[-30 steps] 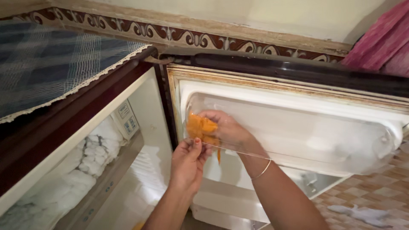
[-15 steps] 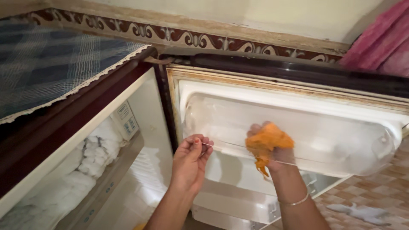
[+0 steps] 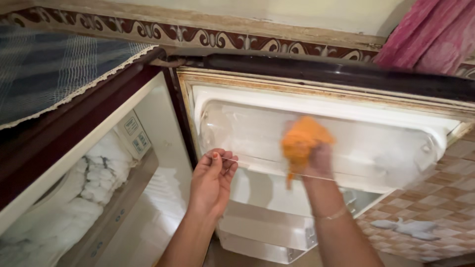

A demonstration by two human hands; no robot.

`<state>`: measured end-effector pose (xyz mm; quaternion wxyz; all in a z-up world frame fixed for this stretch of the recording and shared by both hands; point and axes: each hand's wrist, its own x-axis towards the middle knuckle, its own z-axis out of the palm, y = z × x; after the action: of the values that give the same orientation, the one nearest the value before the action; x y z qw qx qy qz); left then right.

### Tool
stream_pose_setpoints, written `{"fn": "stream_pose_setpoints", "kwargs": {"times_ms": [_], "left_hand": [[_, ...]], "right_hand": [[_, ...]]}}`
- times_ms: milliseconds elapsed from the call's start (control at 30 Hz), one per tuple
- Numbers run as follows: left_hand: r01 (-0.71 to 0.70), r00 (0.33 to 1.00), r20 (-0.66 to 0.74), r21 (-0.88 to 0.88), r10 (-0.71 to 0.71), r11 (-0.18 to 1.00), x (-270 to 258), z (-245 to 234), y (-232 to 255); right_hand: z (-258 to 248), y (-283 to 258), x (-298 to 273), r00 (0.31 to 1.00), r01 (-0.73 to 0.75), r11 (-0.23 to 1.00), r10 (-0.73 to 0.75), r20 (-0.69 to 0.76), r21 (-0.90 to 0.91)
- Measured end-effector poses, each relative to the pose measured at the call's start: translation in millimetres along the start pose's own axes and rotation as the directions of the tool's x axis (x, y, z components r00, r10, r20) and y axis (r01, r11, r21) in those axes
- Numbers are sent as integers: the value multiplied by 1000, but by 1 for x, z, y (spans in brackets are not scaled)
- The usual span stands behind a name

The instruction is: The person sits on the floor in front of an open, empty refrigerator and wipes its interior with an orange cloth. They dip the cloth in a bowl of soapy water, wipe the inner walls, shelves, door gasket, and door bins, then wipe the top edge of the fridge door.

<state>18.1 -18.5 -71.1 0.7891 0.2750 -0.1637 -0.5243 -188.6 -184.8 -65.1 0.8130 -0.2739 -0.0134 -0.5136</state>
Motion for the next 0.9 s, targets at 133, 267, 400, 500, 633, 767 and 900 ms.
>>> {"fn": "stream_pose_setpoints", "kwargs": {"times_ms": [133, 267, 400, 500, 633, 767, 900], "left_hand": [[1, 1000, 15, -79, 0, 997, -4, 6, 0], [14, 986, 163, -189, 17, 982, -13, 18, -11], [109, 966, 248, -149, -70, 983, -22, 43, -38], [168, 948, 300, -199, -103, 965, -22, 60, -51], [158, 967, 221, -148, -123, 976, -22, 63, -53], [138, 974, 197, -121, -113, 983, -21, 62, -60], [125, 975, 200, -110, -101, 986, -20, 62, -64]], "right_hand": [[-18, -54, -24, 940, 41, 985, -94, 326, 167], [-16, -47, -17, 979, 203, 979, -203, 8, 3], [-4, -3, -1, 998, -45, 992, 49, 28, -121], [3, 3, 4, 975, -208, 970, 216, 59, -126], [-10, -34, -21, 987, 93, 996, -92, -134, 0], [-33, -98, -57, 925, 365, 931, -366, 103, 30], [-44, -132, -71, 857, 419, 903, -428, 287, 96]]}}
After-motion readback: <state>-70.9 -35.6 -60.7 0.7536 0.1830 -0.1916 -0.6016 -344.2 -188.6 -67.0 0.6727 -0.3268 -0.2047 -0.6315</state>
